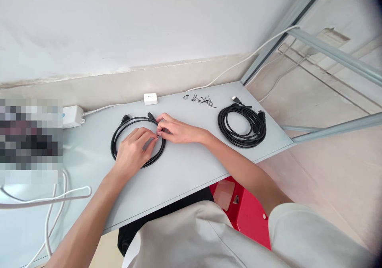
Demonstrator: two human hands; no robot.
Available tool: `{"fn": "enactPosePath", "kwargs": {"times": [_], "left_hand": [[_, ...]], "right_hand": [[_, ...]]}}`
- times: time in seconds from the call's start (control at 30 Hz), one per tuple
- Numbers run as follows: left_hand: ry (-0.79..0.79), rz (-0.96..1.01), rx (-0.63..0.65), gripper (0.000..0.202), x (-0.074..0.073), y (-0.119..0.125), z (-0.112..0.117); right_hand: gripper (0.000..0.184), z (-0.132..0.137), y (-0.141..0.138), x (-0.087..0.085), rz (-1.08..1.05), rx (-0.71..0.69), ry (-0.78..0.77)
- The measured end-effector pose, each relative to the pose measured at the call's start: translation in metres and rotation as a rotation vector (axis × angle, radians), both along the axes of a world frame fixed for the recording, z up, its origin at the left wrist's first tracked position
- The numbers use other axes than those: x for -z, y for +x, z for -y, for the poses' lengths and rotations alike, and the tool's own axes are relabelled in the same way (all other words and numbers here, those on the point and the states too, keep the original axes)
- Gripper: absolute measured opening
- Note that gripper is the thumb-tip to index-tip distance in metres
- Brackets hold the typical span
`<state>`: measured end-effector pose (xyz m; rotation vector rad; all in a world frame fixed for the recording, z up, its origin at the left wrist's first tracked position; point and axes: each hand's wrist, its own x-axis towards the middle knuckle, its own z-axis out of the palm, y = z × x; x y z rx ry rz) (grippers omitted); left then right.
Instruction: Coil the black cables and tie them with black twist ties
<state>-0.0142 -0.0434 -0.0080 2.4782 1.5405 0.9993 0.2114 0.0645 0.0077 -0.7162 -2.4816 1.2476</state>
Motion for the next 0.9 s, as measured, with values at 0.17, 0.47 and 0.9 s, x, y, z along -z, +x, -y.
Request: {"fn": "enactPosePath", "kwargs": {"times": [0.17, 0.47, 0.9], "left_hand": [[0.047, 0.009, -0.069, 0.014, 0.0006, -0.0015, 0.0003], [0.059, 0.007, -0.093, 0.018, 0.0035, -0.0017, -0.0009], [-0.075, 0.069, -0.216, 0.012, 0.0007, 0.004, 0.0029]], "right_hand": [[0.01, -0.001, 0.0011, 0.0018, -0.015, 0.0, -0.03], [0.011, -0.0027, 0.002, 0.0008, -0.061, -0.015, -0.05], [0.024, -0.0062, 0.0038, -0.0017, -0.064, -0.051, -0.091]]}}
